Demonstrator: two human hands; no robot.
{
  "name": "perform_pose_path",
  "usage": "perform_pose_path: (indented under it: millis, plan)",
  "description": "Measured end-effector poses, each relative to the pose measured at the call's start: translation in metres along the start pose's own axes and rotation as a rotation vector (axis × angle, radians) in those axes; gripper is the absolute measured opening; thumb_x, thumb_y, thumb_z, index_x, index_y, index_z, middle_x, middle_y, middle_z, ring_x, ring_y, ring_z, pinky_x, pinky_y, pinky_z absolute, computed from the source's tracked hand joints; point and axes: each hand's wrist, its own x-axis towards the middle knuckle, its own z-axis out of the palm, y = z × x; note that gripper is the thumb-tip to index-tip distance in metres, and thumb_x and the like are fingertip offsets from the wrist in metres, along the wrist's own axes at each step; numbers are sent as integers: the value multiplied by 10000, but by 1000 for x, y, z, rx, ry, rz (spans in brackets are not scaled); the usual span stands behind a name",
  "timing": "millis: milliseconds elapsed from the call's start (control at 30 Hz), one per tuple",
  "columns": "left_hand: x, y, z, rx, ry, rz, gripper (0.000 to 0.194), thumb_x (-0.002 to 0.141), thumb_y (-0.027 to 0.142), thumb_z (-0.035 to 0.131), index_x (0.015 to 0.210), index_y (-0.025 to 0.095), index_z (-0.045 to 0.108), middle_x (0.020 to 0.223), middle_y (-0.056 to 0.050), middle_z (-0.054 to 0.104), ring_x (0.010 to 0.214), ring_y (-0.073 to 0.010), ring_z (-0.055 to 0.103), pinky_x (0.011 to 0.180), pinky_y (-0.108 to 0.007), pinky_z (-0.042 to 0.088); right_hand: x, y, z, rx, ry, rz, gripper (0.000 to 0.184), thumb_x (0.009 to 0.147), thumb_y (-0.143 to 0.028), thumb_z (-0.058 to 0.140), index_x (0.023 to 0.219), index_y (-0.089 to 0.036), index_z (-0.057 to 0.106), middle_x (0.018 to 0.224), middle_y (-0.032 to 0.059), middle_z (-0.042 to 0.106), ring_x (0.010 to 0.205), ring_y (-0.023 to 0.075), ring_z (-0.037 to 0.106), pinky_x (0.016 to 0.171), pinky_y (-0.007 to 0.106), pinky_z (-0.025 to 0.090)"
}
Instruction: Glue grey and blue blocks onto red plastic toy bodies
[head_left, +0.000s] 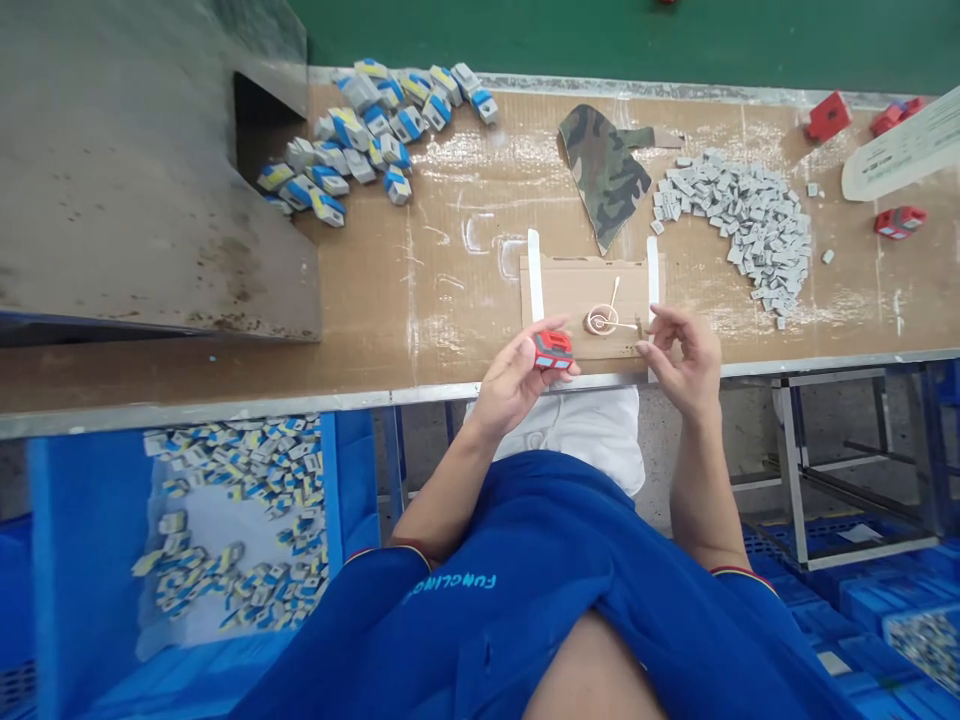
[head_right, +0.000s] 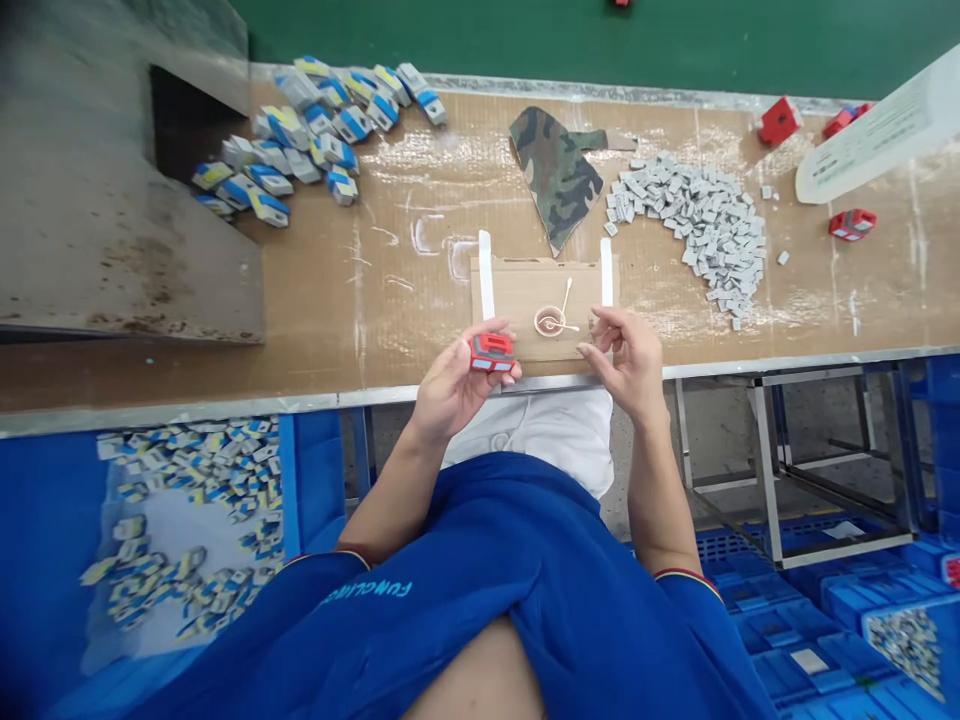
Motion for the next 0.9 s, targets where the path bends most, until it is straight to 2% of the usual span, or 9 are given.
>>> perform_pose_path:
  millis: [67,133,233,367,467,633,800,900]
  plan:
    - [4,-4,3,9,12,9,569,928,654,690,1307,231,662,1143,-88,758,802,-160,765,739,-292,635,9,-9,3,-21,-42,-53,385,906,-472,776,1208,-242,713,897,1,715,676,129,591,682,296,518]
    - [7,-10,4,15,22,23,594,937,701,643,1306,237,644,1106,-83,771,782,-155,769,733,-289,638,17,-14,8,-50,-42,-85,250,957,-451,721,1089,-242,760,862,6,722,679,133,596,669,294,511]
    - [9,-17,4,66,43,88,637,895,732,675,1299,240,631,1185,-98,768,781,-142,768,741,-278,639,24,-15,14,-69,-20,-117,209,983,-422,693,936,-243,790,865,21,747,707,146,623,672,300,515]
    - [11,-17,-4,179,-13,156,606,849,530,843,1330,256,596,1245,-92,759,742,-115,762,678,-234,618,26,-15,18,-50,-52,-143,124,972,-345,715,985,-256,800,888,12,758,714,147,633,689,297,528]
    - [13,-11,-10,251,-26,195,576,864,485,840,1319,244,582,1231,-105,772,727,-129,767,599,-220,588,26,-16,20,-66,-78,-139,121,987,-333,695,992,-266,796,922,19,773,774,162,669,705,304,544]
    - [18,-4,-14,326,47,248,500,846,483,857,1187,199,627,1154,-115,798,793,-141,773,683,-231,618,33,-13,22,-106,34,-207,116,993,-320,682,946,-261,770,910,24,770,826,183,704,730,333,567]
    - [16,-8,-15,334,99,260,482,815,460,886,1183,201,713,1090,-80,797,859,-174,795,755,-273,657,37,-9,26,-110,74,-254,117,990,-341,691,923,-256,732,922,29,759,843,192,712,746,356,568]
    - [14,-8,-15,353,93,245,512,779,484,906,1168,194,741,954,-48,781,815,-171,785,708,-263,656,34,-9,30,-79,85,-221,155,990,-391,696,914,-256,712,914,31,761,860,205,729,771,371,580]
